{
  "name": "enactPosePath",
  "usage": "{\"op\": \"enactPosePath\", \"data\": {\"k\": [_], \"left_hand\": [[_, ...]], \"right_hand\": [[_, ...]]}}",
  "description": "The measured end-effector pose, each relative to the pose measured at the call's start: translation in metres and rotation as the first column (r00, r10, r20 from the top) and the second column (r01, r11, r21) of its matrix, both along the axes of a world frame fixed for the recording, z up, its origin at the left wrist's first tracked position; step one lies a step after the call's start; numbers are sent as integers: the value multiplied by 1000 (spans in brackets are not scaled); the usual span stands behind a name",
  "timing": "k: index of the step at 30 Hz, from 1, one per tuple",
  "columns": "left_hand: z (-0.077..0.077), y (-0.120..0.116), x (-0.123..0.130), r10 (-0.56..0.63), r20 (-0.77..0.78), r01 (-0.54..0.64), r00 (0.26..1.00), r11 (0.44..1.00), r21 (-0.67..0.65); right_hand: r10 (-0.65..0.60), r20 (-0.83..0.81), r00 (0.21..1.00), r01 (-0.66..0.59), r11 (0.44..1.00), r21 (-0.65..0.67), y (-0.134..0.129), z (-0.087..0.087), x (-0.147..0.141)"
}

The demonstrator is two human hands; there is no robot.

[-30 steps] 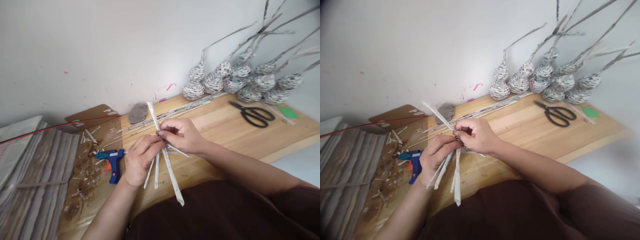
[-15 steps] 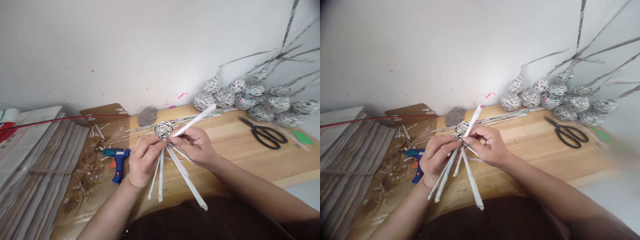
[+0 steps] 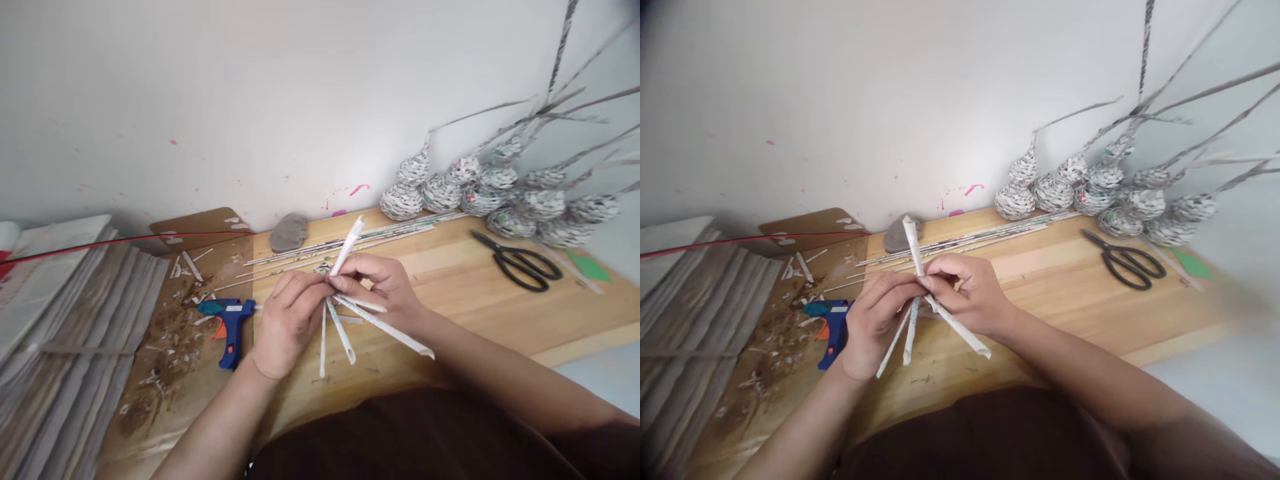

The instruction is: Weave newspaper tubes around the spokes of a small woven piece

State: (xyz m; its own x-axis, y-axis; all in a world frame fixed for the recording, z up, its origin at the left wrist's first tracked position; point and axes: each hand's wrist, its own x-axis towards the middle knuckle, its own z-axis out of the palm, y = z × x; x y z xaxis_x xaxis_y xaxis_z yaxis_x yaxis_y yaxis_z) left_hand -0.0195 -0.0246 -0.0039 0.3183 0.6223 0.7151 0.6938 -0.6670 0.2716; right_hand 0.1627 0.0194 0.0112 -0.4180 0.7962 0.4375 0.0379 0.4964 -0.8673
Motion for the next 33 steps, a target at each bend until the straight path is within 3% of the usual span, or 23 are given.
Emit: {"op": "enactPosePath", "data": {"k": [4,8,13,16,18,21,24,29,33], "left_hand": [[0,-1,3,26,123,-20,992,999,-44],[-3,-3,4,91,221,-68,971,992,-109],[-3,-4,4,50,315,4,948,986,-168],[-2,-4,2,-8,327,51,945,991,-124],[-3,-3,0,-21,331,59,943,993,-105],[-6,-2,-5,-19,340,59,940,993,-105],[-8,0,-8,-30,350,82,936,988,-134],[-8,3,-9,12,381,20,924,997,-79],[-10,4,-10,27,392,-1,919,998,-67]], "right_hand": [[1,-25,1000,0,998,61,-2,-1,0],[-33,-1,999,33,972,231,-3,-2,1],[-64,72,995,14,836,548,-2,-5,3],[-51,62,997,1,778,628,-2,-5,3],[-27,39,999,-1,807,591,-2,-3,4],[20,41,999,-35,907,419,-3,4,6],[28,98,995,-54,962,267,-4,10,9],[-43,174,984,37,999,39,-1,13,11],[67,153,986,-34,977,-210,2,15,13]]}}
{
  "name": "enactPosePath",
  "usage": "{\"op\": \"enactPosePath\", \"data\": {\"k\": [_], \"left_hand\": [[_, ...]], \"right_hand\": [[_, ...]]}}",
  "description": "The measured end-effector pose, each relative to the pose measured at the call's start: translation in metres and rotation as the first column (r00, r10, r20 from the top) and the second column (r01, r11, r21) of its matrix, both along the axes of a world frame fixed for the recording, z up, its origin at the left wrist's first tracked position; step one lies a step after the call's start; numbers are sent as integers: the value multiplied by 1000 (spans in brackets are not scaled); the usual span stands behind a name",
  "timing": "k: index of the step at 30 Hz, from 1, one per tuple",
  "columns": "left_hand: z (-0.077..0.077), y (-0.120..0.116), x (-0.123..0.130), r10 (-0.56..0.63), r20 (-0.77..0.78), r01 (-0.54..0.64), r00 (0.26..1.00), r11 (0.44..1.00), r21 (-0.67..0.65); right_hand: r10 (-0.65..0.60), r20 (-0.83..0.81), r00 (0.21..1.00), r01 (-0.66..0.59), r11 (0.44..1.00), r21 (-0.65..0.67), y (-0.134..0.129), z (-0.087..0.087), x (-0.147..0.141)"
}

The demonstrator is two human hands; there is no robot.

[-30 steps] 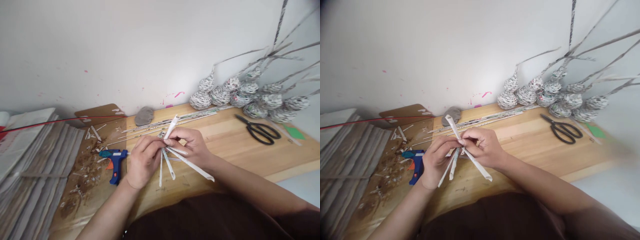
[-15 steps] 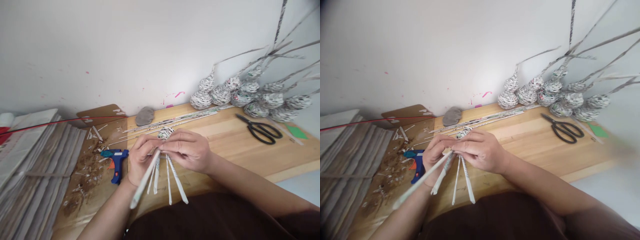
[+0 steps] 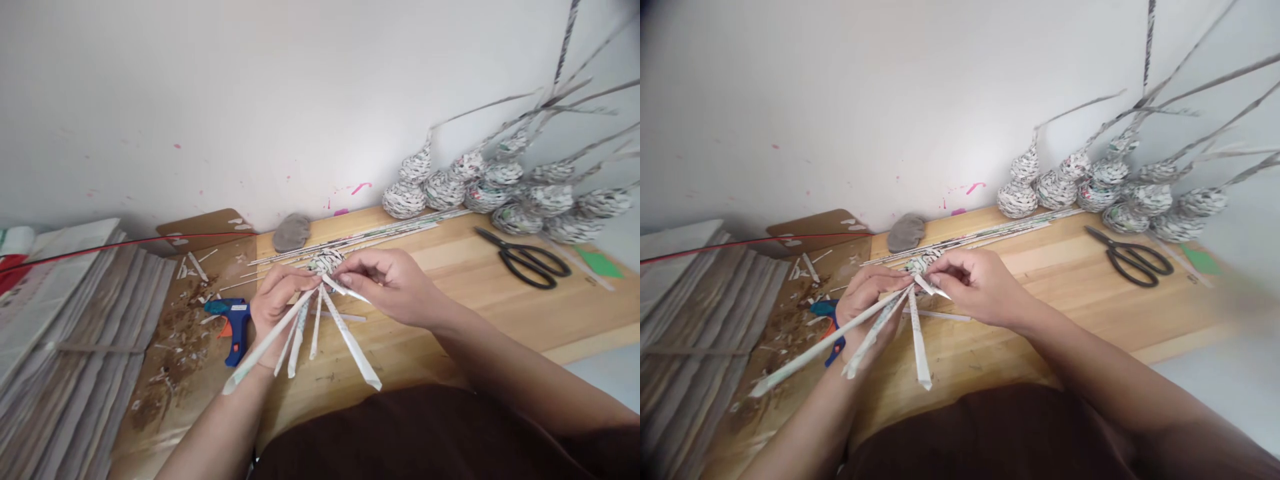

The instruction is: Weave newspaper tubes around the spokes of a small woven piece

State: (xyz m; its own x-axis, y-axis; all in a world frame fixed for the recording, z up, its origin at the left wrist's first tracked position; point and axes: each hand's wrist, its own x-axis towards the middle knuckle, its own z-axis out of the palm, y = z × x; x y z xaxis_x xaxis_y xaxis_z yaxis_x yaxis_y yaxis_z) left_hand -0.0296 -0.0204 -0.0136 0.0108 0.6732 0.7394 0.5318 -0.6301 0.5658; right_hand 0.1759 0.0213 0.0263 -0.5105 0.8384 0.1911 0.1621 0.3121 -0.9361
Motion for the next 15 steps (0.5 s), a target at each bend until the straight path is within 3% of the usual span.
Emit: {"op": "enactPosePath", "data": {"k": [4,9,11,15], "left_hand": [[-2,-1,-3,-21,-67,23,997,999,27],[2,-5,3,9,-41,-9,999,1000,-10],[6,-7,7,36,-26,-37,999,999,-19],[10,-8,11,97,-1,-96,995,995,33]], "right_hand": [[42,27,999,-39,996,-77,-2,1,1],[-20,57,998,10,986,168,-5,-3,1],[-78,78,994,46,935,352,-6,-5,0],[-160,79,984,66,740,669,-7,-9,-1]]}}
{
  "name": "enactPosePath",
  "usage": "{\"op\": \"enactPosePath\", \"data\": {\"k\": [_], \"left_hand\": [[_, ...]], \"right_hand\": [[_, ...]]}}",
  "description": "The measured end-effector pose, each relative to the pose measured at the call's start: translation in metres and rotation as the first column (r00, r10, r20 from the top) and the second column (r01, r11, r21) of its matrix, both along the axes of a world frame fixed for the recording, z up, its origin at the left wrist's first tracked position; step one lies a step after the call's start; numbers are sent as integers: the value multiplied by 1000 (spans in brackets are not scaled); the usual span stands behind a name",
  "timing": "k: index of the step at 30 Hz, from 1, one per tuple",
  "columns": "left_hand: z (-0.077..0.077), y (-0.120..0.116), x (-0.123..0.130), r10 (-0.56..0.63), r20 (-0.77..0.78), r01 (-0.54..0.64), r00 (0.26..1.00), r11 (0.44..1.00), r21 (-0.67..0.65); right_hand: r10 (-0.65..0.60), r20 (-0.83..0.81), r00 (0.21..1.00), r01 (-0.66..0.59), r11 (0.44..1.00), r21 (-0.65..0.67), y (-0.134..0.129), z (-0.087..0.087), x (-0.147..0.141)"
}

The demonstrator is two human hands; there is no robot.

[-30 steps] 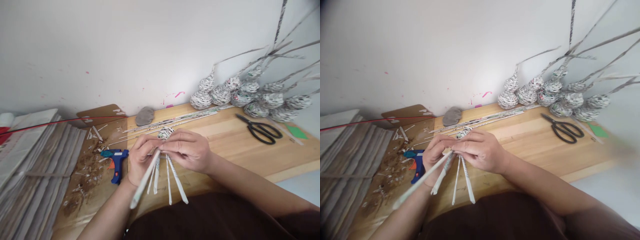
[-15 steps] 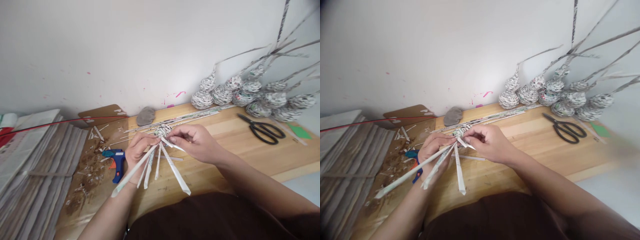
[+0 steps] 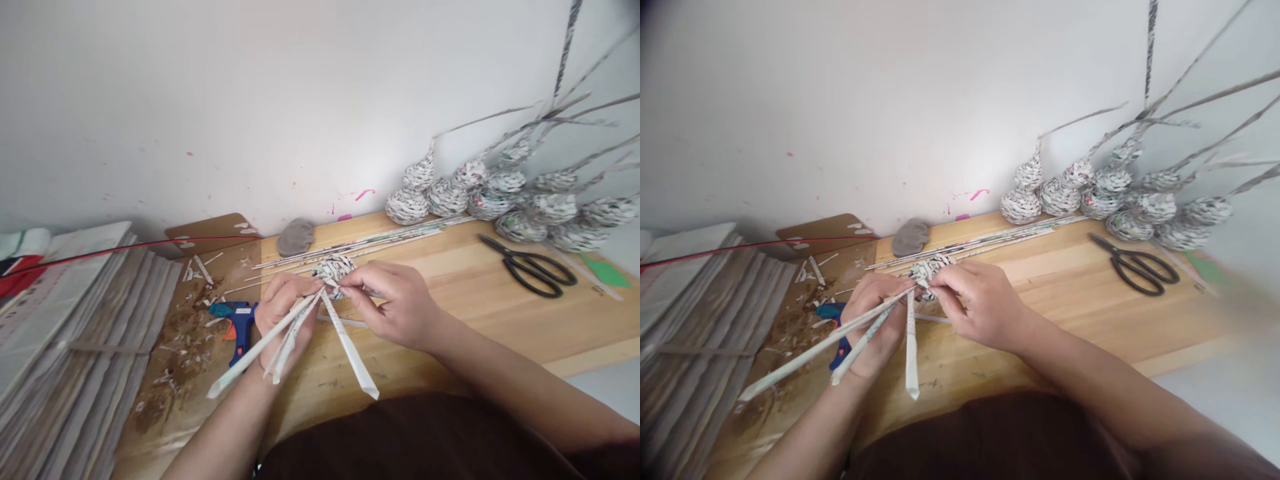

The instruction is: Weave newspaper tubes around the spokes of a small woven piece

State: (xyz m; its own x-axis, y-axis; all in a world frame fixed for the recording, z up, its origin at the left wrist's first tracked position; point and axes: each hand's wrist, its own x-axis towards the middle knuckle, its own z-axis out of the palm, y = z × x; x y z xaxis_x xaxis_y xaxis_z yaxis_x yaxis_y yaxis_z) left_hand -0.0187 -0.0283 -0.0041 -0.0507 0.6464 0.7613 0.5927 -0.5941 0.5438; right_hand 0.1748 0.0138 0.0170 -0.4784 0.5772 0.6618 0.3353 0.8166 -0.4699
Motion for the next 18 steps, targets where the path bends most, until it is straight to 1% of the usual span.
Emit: {"op": "enactPosePath", "data": {"k": [3,6,8,10,12,14,16,17,18], "left_hand": [[0,0,-2,-13,10,13,1000,1000,12],[1,0,-4,-68,21,68,997,998,-5],[3,-1,-4,-72,25,73,997,997,-37],[5,-1,-4,-51,36,53,998,997,-57],[5,0,-4,-30,45,33,999,997,-75],[3,1,-6,-26,44,30,999,996,-86],[1,2,-7,-37,46,41,998,994,-101],[1,3,-7,-31,55,36,998,994,-103],[1,3,-6,-9,69,17,998,994,-107]], "right_hand": [[22,31,999,-26,992,125,-1,-1,-1],[87,41,995,-94,977,194,2,-3,-1],[144,2,990,-141,969,203,4,-4,-1],[183,-71,981,-173,977,127,6,-5,-1],[162,-140,977,-166,986,-16,9,-6,-2],[130,-162,978,-154,977,-146,12,-7,-2],[146,-155,977,-181,954,-238,16,-9,-3],[170,-163,972,-213,932,-295,19,-11,-3],[192,-188,963,-250,896,-366,22,-13,-4]]}}
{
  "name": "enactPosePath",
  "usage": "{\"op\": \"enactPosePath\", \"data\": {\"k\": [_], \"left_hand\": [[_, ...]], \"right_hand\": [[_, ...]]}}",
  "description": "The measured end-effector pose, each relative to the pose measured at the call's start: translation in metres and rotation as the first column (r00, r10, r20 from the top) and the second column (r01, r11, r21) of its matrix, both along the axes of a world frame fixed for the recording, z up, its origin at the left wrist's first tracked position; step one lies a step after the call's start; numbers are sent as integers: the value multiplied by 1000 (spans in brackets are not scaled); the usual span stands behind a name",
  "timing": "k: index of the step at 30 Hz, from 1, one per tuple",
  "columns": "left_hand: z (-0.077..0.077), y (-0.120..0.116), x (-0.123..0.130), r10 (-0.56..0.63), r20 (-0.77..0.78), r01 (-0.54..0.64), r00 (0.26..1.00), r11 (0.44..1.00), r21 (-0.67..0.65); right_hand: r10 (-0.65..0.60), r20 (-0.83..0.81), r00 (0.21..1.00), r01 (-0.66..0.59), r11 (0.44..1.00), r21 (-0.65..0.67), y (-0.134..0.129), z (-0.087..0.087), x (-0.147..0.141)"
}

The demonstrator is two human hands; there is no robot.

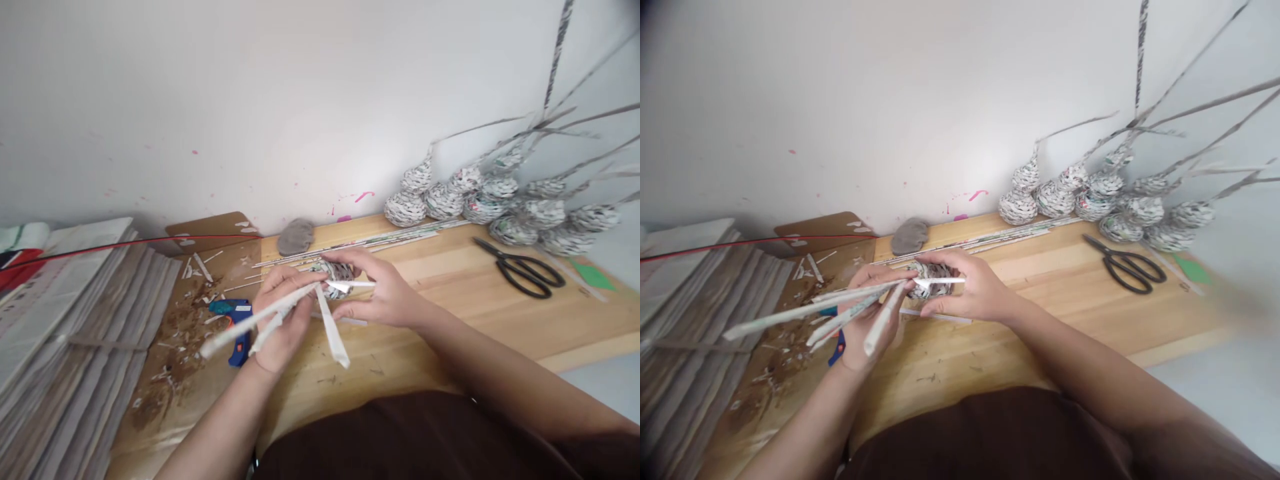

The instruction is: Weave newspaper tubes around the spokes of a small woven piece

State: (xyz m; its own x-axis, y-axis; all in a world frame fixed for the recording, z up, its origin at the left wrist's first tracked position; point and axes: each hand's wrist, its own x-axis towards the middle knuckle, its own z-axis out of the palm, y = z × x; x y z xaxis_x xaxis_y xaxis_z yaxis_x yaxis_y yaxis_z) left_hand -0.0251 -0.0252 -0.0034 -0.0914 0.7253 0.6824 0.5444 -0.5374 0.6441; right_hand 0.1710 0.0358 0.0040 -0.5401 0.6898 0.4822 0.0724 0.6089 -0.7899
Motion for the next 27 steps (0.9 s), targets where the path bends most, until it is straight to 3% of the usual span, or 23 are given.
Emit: {"op": "enactPosePath", "data": {"k": [2,4,6,11,16,19,22,27], "left_hand": [[1,1,1,79,26,-79,997,997,-18],[1,1,3,134,42,-132,990,990,-52],[0,2,4,103,36,-99,994,990,-101],[-8,5,7,31,46,-23,998,986,-162],[-6,7,11,24,328,63,944,966,-252],[-1,8,11,31,409,97,912,953,-287],[-1,8,9,26,340,76,940,956,-284],[-5,2,6,-2,19,6,1000,979,-204]], "right_hand": [[59,-70,996,-72,978,-194,5,-5,-1],[83,-134,988,-121,945,-304,7,-10,-3],[73,-106,992,-99,958,-269,5,-13,-5],[8,136,991,12,989,-146,-4,-16,-11],[58,45,997,-45,966,-255,-5,-19,-15],[47,32,998,-36,957,-289,-4,-23,-16],[79,22,997,-68,944,-322,-6,-26,-17],[158,79,984,-120,927,-356,-11,-27,-19]]}}
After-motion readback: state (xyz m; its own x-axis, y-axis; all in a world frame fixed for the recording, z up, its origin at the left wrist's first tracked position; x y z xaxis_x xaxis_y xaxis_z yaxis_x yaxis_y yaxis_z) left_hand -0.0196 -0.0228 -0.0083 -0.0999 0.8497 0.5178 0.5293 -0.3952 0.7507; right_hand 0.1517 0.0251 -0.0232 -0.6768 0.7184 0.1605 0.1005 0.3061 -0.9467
